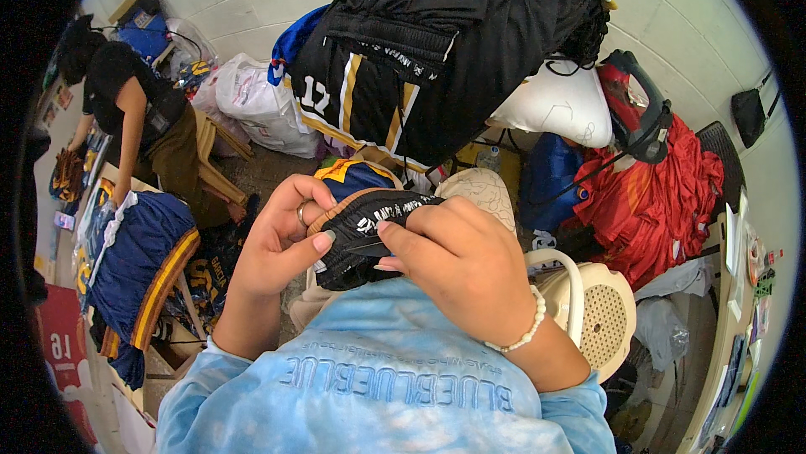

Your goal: The person uses small scissors to trim excess fabric and labels from the waistband of a black garment. They repeatedly cut small sections of the elastic and fabric edges while holding the waistband in their hands.

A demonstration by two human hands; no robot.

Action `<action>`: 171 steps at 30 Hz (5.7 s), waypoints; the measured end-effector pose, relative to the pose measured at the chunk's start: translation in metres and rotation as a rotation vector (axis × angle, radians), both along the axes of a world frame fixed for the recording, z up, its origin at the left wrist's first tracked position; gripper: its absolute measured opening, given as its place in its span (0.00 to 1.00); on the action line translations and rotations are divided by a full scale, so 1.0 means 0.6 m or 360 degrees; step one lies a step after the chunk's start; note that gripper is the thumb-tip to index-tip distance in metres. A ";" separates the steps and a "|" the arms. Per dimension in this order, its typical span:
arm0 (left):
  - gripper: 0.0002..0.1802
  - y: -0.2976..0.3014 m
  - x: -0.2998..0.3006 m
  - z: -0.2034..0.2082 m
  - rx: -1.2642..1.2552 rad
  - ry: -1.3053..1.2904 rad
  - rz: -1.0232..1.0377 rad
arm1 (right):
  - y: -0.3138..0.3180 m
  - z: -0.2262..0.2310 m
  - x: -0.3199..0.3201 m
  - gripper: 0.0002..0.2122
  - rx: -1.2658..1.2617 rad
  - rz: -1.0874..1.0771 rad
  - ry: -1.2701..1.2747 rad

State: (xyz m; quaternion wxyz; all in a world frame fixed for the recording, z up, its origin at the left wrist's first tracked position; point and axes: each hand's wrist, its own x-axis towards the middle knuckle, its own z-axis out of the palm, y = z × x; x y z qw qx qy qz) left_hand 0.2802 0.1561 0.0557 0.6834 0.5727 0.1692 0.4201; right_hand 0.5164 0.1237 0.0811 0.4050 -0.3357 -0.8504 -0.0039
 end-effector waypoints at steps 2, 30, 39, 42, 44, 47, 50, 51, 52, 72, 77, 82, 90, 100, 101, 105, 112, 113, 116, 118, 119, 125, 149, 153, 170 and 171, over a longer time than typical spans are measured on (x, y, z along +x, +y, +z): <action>0.16 -0.001 0.000 0.000 0.0019 0.0023 -0.0006 | -0.002 0.000 -0.001 0.16 -0.0004 -0.0008 -0.0017; 0.16 0.010 0.010 -0.018 -0.0079 -0.0071 0.0018 | -0.002 -0.012 0.008 0.11 -0.0736 0.0516 0.0365; 0.16 0.013 0.001 -0.015 -0.0028 -0.0065 0.0076 | -0.007 -0.003 0.051 0.21 -0.0643 0.0192 0.0453; 0.17 0.010 0.004 -0.015 -0.0049 -0.0040 0.0088 | 0.003 -0.004 0.046 0.20 -0.0229 -0.0017 0.0236; 0.16 0.008 0.005 -0.013 -0.0043 -0.0057 0.0050 | 0.011 -0.005 0.040 0.19 -0.0027 -0.0005 0.0129; 0.16 0.007 0.004 -0.010 -0.0018 -0.0041 0.0015 | 0.016 -0.008 0.034 0.19 0.0047 0.0027 0.0083; 0.16 0.007 0.004 -0.010 0.0000 -0.0060 -0.0027 | 0.018 -0.010 0.035 0.19 0.0027 0.0077 0.0099; 0.16 0.007 0.004 -0.010 0.0005 -0.0075 -0.0042 | 0.018 -0.011 0.035 0.19 0.0028 0.0092 0.0104; 0.16 0.007 0.004 -0.010 0.0016 -0.0062 -0.0044 | 0.019 -0.012 0.035 0.19 0.0017 0.0126 0.0120; 0.16 -0.001 0.008 -0.007 -0.0049 -0.0062 -0.0066 | 0.019 -0.019 0.027 0.18 0.0052 0.0181 0.0109; 0.16 0.006 0.006 -0.008 -0.0004 -0.0023 -0.0027 | 0.016 -0.015 0.029 0.18 0.0096 0.0106 0.0073; 0.16 0.003 0.007 -0.010 -0.0057 -0.0036 -0.0027 | 0.012 -0.009 0.031 0.18 0.0049 0.0114 0.0056; 0.15 0.003 0.009 -0.008 -0.0030 -0.0026 -0.0041 | 0.010 -0.003 0.025 0.19 0.0117 0.0077 0.0037; 0.15 -0.001 0.012 -0.005 -0.0063 0.0039 -0.0016 | 0.003 0.005 0.024 0.19 0.0177 0.0036 -0.0149; 0.15 -0.001 0.011 -0.005 -0.0062 0.0046 -0.0012 | 0.003 0.005 0.024 0.19 0.0164 0.0038 -0.0146; 0.14 -0.004 0.011 -0.004 -0.0100 0.0054 -0.0011 | 0.005 0.002 0.023 0.14 0.0157 0.0049 -0.0155; 0.13 -0.006 0.011 -0.003 -0.0154 0.0060 -0.0017 | 0.002 0.000 0.019 0.13 0.0154 0.0063 -0.0195; 0.13 -0.007 0.010 -0.003 -0.0149 0.0064 -0.0019 | 0.001 -0.001 0.018 0.12 0.0150 0.0063 -0.0190; 0.13 -0.004 0.011 -0.004 -0.0089 0.0068 -0.0012 | 0.001 -0.003 0.021 0.13 0.0045 0.0057 -0.0150; 0.13 -0.001 0.009 -0.004 -0.0073 0.0036 -0.0008 | 0.002 -0.007 0.023 0.14 -0.0179 0.0060 0.0041; 0.13 0.000 0.008 -0.005 -0.0090 -0.0002 -0.0008 | 0.002 -0.010 0.024 0.15 -0.0357 0.0066 0.0211; 0.14 0.016 0.005 -0.014 -0.0248 -0.0137 0.0085 | 0.010 -0.033 0.023 0.18 -0.0662 0.0082 0.0805; 0.14 0.011 0.015 -0.018 -0.0291 -0.0083 0.0068 | 0.005 -0.037 0.002 0.10 -0.0356 0.0353 0.0350; 0.14 0.008 0.017 -0.016 -0.0292 -0.0098 0.0015 | 0.005 -0.029 0.019 0.11 -0.0515 0.0488 0.0323; 0.22 0.016 0.015 -0.022 -0.0307 -0.0249 0.0168 | -0.005 -0.032 0.065 0.21 -0.0656 -0.0050 0.0374; 0.23 0.014 0.017 -0.023 -0.0297 -0.0262 0.0174 | -0.004 -0.033 0.059 0.20 -0.0572 0.0052 0.0354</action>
